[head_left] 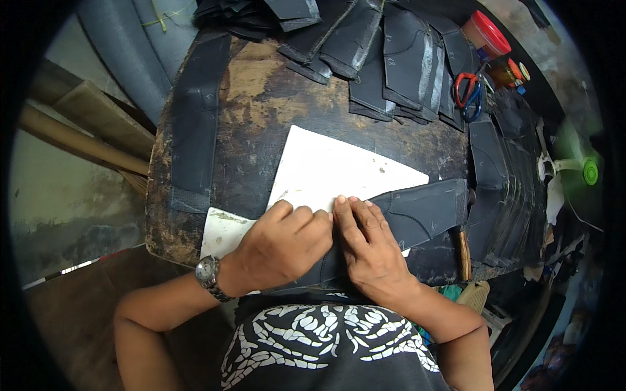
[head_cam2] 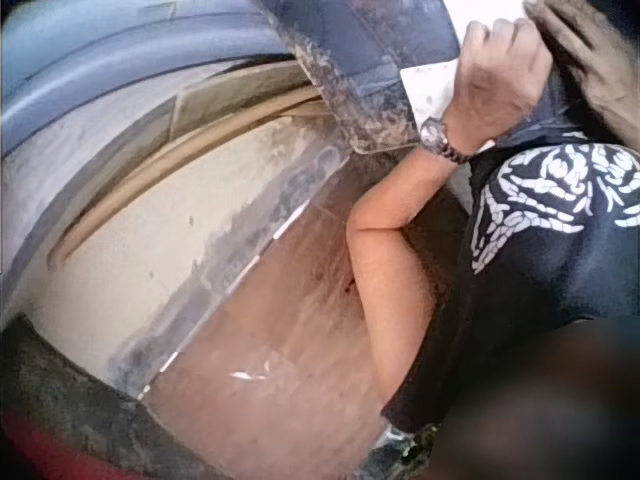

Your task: The person repeatedly hammers the edges of black rubber shoe parts on a white board, then folds and presses the edges by hand. The person handles multiple similar parts one at a time, using a hammer and hands to shape and flatten the edges.

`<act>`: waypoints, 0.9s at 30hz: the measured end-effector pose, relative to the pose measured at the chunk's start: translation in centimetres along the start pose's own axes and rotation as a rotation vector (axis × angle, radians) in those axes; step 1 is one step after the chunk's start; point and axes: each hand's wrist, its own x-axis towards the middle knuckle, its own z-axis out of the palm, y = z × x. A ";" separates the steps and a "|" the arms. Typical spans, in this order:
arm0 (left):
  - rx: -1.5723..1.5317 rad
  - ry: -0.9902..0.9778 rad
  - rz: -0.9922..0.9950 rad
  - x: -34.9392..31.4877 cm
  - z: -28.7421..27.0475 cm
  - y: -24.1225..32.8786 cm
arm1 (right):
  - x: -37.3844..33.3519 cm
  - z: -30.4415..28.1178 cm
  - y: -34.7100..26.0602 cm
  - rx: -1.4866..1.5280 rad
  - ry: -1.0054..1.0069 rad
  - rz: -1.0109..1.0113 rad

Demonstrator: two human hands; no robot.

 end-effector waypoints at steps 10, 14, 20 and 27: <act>-0.650 -0.098 -0.577 -0.2 -1.5 -1.2 | -0.3 -1.1 2.0 0.058 -0.079 -0.110; -0.704 -0.161 -0.662 0.2 -1.6 -1.4 | -0.3 -1.2 2.4 0.217 -0.041 -0.102; -0.672 -0.140 -0.617 0.1 -1.6 -1.5 | -0.4 -0.7 1.1 0.052 -0.093 -0.091; -0.382 0.068 -0.264 -0.8 -0.9 0.1 | -0.4 -0.6 0.6 0.097 -0.058 -0.045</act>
